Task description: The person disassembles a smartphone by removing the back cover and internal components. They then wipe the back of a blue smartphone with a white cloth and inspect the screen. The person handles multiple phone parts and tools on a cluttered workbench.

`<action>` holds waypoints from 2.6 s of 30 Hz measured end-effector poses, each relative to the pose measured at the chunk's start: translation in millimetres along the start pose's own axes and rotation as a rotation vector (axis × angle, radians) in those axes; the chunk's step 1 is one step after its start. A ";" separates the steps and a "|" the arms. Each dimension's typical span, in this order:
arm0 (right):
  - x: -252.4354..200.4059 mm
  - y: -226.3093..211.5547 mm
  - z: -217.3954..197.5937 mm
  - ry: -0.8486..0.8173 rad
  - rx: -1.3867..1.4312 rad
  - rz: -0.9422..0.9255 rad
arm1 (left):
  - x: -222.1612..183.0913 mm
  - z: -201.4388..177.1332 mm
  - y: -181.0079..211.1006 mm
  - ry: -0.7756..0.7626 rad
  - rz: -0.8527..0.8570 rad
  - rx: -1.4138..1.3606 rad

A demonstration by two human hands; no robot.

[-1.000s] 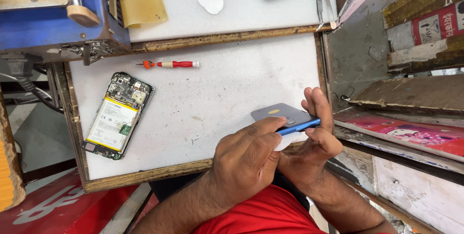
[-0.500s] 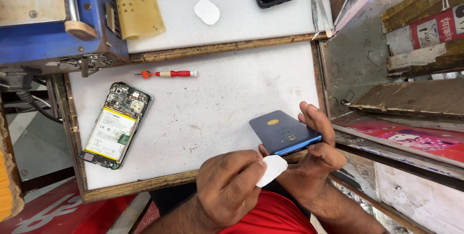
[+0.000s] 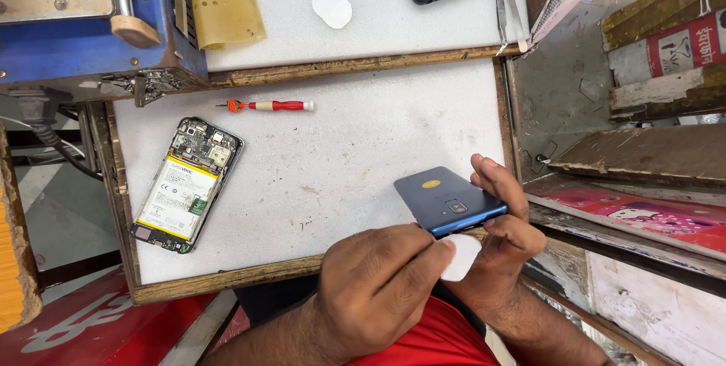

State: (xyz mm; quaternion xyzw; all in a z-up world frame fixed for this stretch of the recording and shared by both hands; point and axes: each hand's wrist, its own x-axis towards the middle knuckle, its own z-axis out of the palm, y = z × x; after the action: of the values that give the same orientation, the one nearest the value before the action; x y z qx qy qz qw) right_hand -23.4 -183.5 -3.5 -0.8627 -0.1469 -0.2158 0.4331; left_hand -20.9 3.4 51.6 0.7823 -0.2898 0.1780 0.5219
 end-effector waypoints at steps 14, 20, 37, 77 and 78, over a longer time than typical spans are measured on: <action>1.9 -1.7 -0.7 0.004 -0.043 -0.019 | 13.6 1.1 3.6 -0.067 0.057 0.160; -2.0 2.1 -0.3 -0.003 -0.044 -0.010 | 14.7 2.6 10.4 -0.078 0.072 0.205; -2.7 -2.5 0.0 0.004 -0.019 0.018 | 3.7 -4.1 6.5 -0.114 -0.132 0.052; -14.4 5.1 -30.8 0.045 0.328 0.172 | -31.2 21.9 -40.7 0.012 -0.033 0.255; -15.1 5.4 -30.6 0.054 0.331 0.172 | -32.7 17.0 -38.7 0.020 -0.039 0.248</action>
State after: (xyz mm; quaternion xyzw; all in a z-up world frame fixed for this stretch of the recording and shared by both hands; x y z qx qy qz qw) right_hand -41.6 -212.5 1.5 -0.7828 -0.0943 -0.1739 0.5899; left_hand -21.7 7.7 -1.7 0.8444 -0.2452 0.2102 0.4274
